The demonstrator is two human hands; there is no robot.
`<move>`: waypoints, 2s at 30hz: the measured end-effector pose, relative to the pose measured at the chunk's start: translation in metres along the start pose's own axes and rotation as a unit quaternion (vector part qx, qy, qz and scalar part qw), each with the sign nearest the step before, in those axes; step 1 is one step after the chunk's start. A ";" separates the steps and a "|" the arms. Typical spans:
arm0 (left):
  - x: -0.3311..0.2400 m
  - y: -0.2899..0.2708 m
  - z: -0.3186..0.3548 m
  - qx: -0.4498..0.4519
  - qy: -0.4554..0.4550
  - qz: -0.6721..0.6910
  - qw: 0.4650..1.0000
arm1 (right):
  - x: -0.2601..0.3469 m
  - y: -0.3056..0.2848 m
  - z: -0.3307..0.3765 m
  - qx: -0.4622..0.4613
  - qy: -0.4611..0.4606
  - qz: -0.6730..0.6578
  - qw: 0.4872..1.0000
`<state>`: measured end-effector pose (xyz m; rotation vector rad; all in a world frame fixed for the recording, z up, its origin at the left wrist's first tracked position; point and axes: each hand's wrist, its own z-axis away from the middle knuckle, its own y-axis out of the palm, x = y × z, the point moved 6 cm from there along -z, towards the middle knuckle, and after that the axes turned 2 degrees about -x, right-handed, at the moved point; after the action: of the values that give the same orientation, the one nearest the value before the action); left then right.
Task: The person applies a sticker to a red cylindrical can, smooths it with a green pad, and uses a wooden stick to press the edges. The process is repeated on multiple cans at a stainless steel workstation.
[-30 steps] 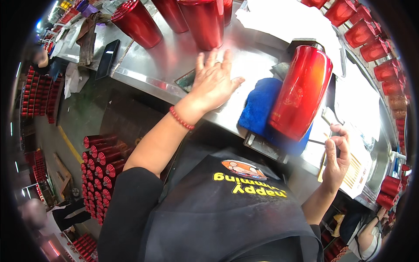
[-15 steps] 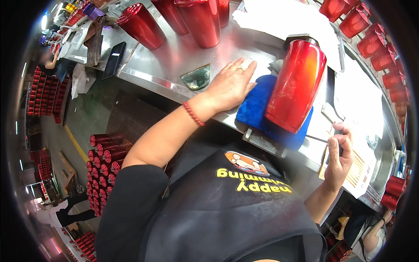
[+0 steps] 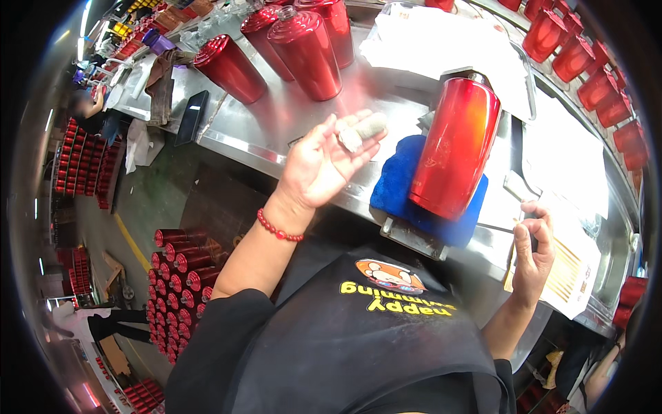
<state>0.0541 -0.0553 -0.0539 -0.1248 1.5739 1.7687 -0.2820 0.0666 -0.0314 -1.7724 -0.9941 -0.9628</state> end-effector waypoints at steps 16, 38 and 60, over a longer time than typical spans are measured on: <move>0.049 0.009 0.062 0.077 0.187 -0.620 0.758 | -0.007 0.006 -0.007 0.019 0.017 0.054 0.998; 0.063 0.063 0.029 0.055 0.452 -0.760 0.464 | -0.004 0.022 -0.015 0.093 -0.093 0.063 0.989; 0.036 0.095 0.034 0.214 0.329 -0.677 0.622 | 0.096 0.077 -0.019 0.132 -0.152 0.099 0.975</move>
<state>-0.0135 -0.0050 0.0122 -1.4311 1.4956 0.0670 -0.1798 0.0477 0.0368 -1.7817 -1.0552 -0.4205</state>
